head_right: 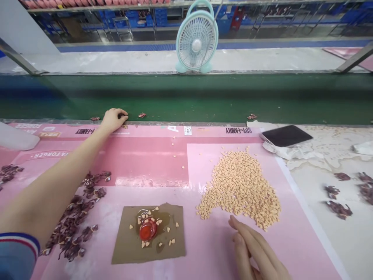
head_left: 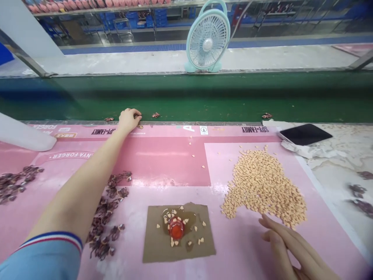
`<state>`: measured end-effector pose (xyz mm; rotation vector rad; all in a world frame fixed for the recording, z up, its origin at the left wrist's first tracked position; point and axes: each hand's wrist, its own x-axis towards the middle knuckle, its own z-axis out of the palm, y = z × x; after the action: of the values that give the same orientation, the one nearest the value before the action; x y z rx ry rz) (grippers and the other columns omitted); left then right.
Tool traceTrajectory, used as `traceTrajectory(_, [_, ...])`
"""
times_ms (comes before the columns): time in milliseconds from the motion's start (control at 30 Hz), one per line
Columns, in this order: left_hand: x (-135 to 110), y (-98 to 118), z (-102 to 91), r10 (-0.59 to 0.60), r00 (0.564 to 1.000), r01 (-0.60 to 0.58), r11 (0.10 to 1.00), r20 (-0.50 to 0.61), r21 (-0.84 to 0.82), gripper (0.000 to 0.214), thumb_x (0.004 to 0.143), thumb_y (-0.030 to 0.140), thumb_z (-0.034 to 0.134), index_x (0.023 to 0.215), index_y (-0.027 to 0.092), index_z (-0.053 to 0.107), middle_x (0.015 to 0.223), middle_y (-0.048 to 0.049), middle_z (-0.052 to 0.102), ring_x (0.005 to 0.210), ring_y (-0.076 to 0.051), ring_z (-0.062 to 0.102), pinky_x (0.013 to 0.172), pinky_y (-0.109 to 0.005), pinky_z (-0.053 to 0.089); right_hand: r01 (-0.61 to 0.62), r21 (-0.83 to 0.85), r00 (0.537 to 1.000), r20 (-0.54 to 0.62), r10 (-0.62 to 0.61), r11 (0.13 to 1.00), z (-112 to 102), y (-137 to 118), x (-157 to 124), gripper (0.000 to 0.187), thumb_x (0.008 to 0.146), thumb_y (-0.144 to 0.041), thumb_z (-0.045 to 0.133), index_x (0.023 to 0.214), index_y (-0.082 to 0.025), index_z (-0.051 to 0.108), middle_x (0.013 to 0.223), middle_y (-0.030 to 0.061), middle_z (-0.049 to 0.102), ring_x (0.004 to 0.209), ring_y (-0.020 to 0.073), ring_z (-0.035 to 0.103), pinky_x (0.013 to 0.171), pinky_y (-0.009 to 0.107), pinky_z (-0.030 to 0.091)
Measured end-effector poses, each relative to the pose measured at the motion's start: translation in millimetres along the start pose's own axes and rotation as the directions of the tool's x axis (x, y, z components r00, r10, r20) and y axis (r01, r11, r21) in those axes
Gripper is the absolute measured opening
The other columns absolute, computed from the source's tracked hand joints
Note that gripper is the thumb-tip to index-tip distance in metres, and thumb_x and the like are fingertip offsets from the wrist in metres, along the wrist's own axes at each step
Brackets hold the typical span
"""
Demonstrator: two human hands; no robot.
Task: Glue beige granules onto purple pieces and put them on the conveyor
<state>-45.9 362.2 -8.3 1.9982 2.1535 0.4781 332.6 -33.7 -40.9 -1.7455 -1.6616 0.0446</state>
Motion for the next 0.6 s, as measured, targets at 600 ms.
traceTrajectory(600, [-140,-11,-75.7,0.079,0.966,-0.119,0.981,-0.247,-0.152,0.023,0.085,0.038,0.062,0.087,0.021,0.078,0.119,-0.0033,0.080,0.121,-0.032,0.070,0.109,-0.046,0.052,0.366,-0.285,0.929,0.159,-0.333,0.886,19,-23,44,0.035,0.110,-0.027,0.043,0.092,-0.019,0.072,0.087,0.0029,0.076,0.073,0.0134,0.070,0.065,0.026,0.049])
